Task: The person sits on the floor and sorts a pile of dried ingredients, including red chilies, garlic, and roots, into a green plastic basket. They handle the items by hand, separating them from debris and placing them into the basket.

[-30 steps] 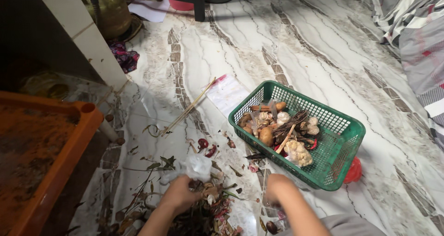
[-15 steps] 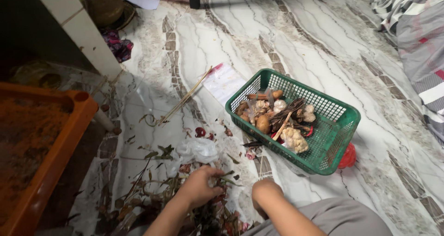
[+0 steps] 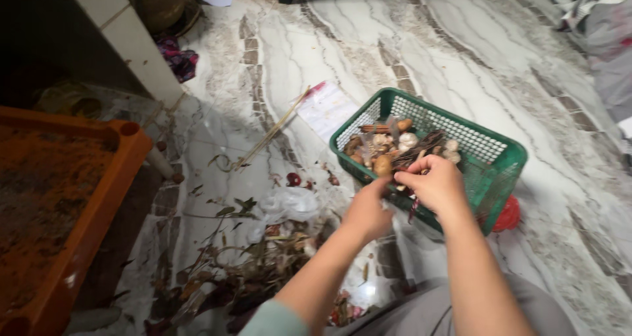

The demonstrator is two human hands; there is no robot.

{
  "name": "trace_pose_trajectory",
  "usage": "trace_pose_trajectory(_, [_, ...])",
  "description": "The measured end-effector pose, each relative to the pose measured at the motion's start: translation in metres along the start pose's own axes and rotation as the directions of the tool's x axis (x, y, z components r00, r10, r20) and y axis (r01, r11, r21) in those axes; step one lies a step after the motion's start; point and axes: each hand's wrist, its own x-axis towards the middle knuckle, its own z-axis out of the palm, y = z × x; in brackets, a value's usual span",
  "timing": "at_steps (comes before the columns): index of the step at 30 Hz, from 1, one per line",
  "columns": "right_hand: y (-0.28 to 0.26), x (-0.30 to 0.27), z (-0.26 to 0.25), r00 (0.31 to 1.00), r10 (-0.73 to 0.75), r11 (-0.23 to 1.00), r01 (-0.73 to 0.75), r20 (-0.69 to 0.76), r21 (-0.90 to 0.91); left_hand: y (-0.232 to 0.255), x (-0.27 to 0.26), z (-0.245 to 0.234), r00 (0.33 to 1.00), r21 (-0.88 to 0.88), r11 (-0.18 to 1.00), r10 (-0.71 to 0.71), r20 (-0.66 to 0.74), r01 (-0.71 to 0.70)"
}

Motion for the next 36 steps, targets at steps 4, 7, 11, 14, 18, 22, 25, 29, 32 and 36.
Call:
trace_pose_trajectory(4, [0.003, -0.004, -0.017, 0.979, 0.029, 0.99, -0.001, -0.201, 0.139, 0.037, 0.041, 0.04, 0.986, 0.071, 0.987, -0.149, 0.07, 0.144])
trace_pose_trajectory(7, [0.003, 0.003, -0.016, 0.975, 0.034, 0.984, 0.005, -0.22, 0.177, 0.051, 0.054, 0.046, 0.989, 0.162, 0.979, -0.137, 0.064, 0.125])
trace_pose_trajectory(11, [0.014, 0.008, -0.01, 0.991, -0.037, 0.991, 0.053, -0.13, 0.119, 0.053, 0.057, 0.05, 0.975, 0.282, 0.937, -0.221, 0.014, 0.208])
trace_pose_trajectory(14, [0.016, 0.012, -0.006, 0.972, -0.155, 0.985, 0.166, -0.179, 0.045, 0.05, 0.059, 0.043, 0.974, 0.406, 0.894, -0.223, 0.034, 0.19])
trace_pose_trajectory(18, [0.006, 0.004, 0.012, 0.955, -0.277, 0.959, 0.281, -0.103, 0.032, 0.032, 0.047, 0.02, 0.975, 0.408, 0.892, -0.222, 0.015, 0.196])
trace_pose_trajectory(22, [-0.013, -0.025, 0.05, 0.872, -0.489, 0.87, 0.487, 0.009, 0.077, -0.007, 0.014, -0.027, 0.992, 0.443, 0.888, -0.122, -0.03, 0.122])
trace_pose_trajectory(25, [-0.022, -0.05, 0.075, 0.832, -0.536, 0.844, 0.522, 0.145, 0.127, -0.035, -0.024, -0.066, 0.994, 0.513, 0.852, -0.063, -0.095, 0.102])
trace_pose_trajectory(29, [-0.017, -0.07, 0.093, 0.806, -0.498, 0.865, 0.486, 0.319, 0.121, -0.054, -0.083, -0.121, 0.987, 0.648, 0.75, -0.159, -0.018, 0.133])
trace_pose_trajectory(32, [-0.013, -0.071, 0.1, 0.797, -0.441, 0.885, 0.464, 0.414, 0.049, -0.051, -0.11, -0.138, 0.946, 0.745, 0.639, -0.323, 0.032, 0.193])
trace_pose_trajectory(36, [-0.007, -0.077, 0.112, 0.802, -0.315, 0.884, 0.442, 0.507, -0.151, -0.041, -0.118, -0.132, 0.87, 0.754, 0.595, -0.489, 0.065, 0.278])
